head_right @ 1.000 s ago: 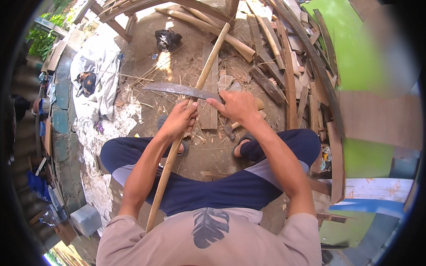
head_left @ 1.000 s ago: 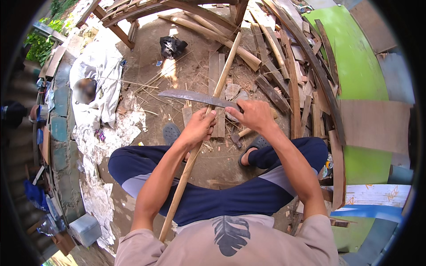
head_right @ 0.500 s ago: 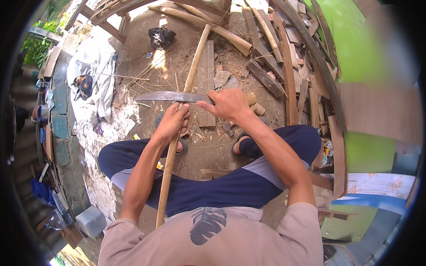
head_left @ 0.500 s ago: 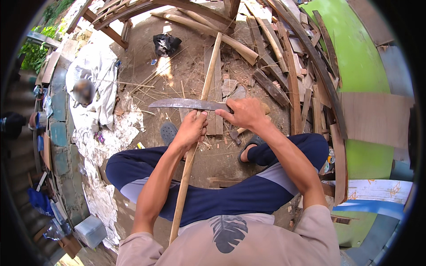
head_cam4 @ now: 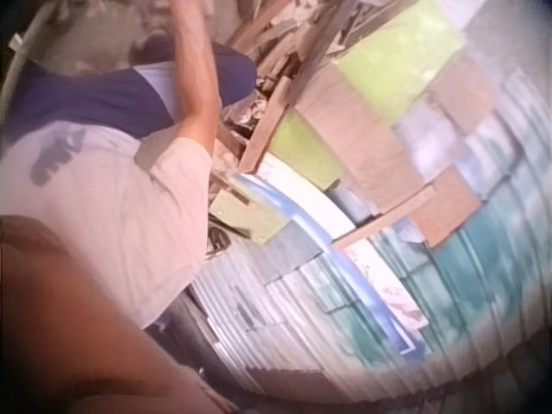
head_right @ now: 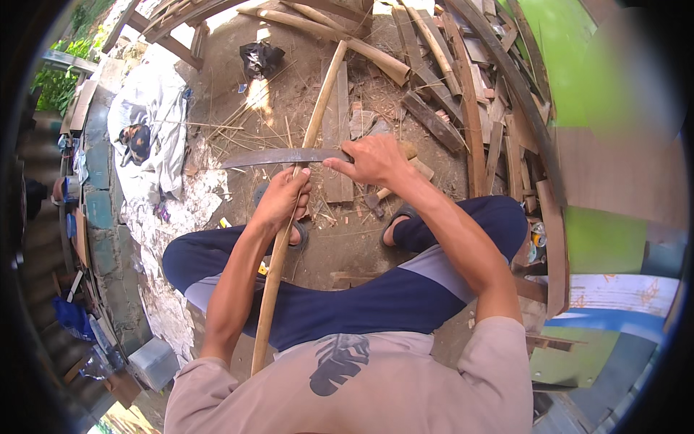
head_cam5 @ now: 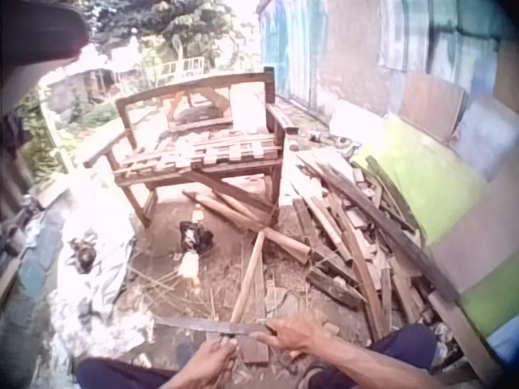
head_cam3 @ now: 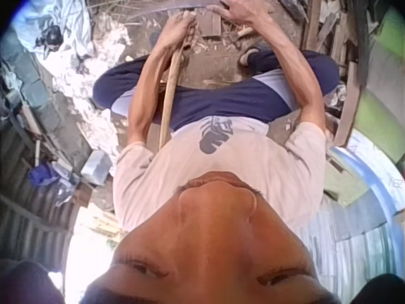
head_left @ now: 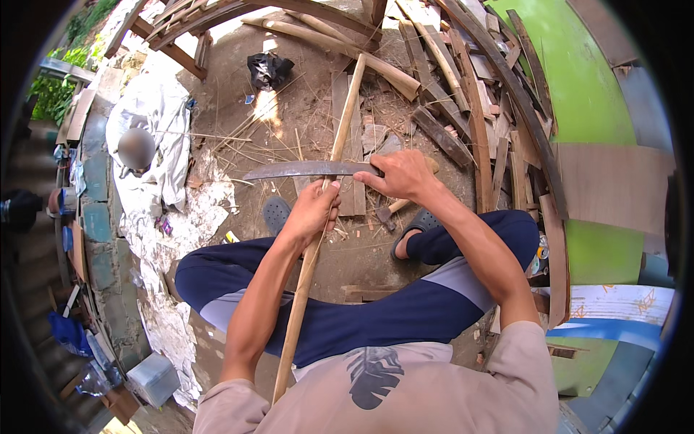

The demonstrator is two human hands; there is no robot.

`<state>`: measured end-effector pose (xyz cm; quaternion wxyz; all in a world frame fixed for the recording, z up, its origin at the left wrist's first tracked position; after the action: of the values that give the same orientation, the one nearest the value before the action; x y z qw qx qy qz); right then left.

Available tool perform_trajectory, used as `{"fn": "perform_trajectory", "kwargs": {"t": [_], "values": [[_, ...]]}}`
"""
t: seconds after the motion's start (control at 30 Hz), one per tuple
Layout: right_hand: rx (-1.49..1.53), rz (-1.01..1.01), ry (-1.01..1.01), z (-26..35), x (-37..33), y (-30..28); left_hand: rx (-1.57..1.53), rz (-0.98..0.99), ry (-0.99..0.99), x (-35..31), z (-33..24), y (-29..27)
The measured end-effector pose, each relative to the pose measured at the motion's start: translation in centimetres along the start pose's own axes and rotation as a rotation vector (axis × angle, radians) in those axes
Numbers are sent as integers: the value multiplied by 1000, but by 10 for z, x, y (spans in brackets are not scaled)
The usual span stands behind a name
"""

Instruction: The person sits cross-legged and uses a knife to shave and split a long bamboo stick into thin strips. They repeatedly draw the knife along the bamboo to remove outer layers and separate fibers, producing shavings and thin strips.

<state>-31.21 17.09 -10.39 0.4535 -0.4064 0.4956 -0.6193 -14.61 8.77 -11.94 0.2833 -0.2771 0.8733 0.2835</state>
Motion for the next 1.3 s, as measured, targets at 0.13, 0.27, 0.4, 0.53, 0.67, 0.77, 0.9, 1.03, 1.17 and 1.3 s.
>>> {"fn": "perform_trajectory", "kwargs": {"t": [0.13, 0.27, 0.4, 0.53, 0.67, 0.77, 0.9, 1.03, 1.17, 1.3], "values": [[-4, -31, 1, 10, -3, -3, 19, -4, -19, 2, 2, -5], [6, -34, 100, -24, -4, 11, 12, 16, -38, -14, -1, 6], [-3, -29, -6, 5, -10, 6, -10, 19, -20, -10, 4, 1], [20, 7, 120, -31, -6, 7, 25, 47, -26, -17, 3, 7], [-4, 51, 50, -13, -8, -1, 74, -23, -16, -17, 1, 6], [-22, 24, 105, -29, -9, 8, 82, 13, 3, -23, -1, 8], [4, 12, 89, -28, -8, 6, 62, 6, 5, -20, 0, 5], [3, -26, 120, -37, -1, 2, 60, 1, -8, -22, 0, 4], [-25, -63, 16, -18, -8, 3, 50, 0, -24, -23, -2, 4], [-21, 4, 152, -47, -6, 10, 74, -5, -37, -25, 0, 1]]}}
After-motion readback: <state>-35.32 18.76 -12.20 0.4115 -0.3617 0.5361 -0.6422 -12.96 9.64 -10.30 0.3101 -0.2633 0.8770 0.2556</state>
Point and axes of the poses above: each hand's wrist, its own x-axis towards the middle knuckle, its own y-axis out of the palm, z = x × y, the point moved 6 cm from there along x, towards the middle knuckle, and after that the axes turned 11 degrees about -x, right-handed, at the moved point
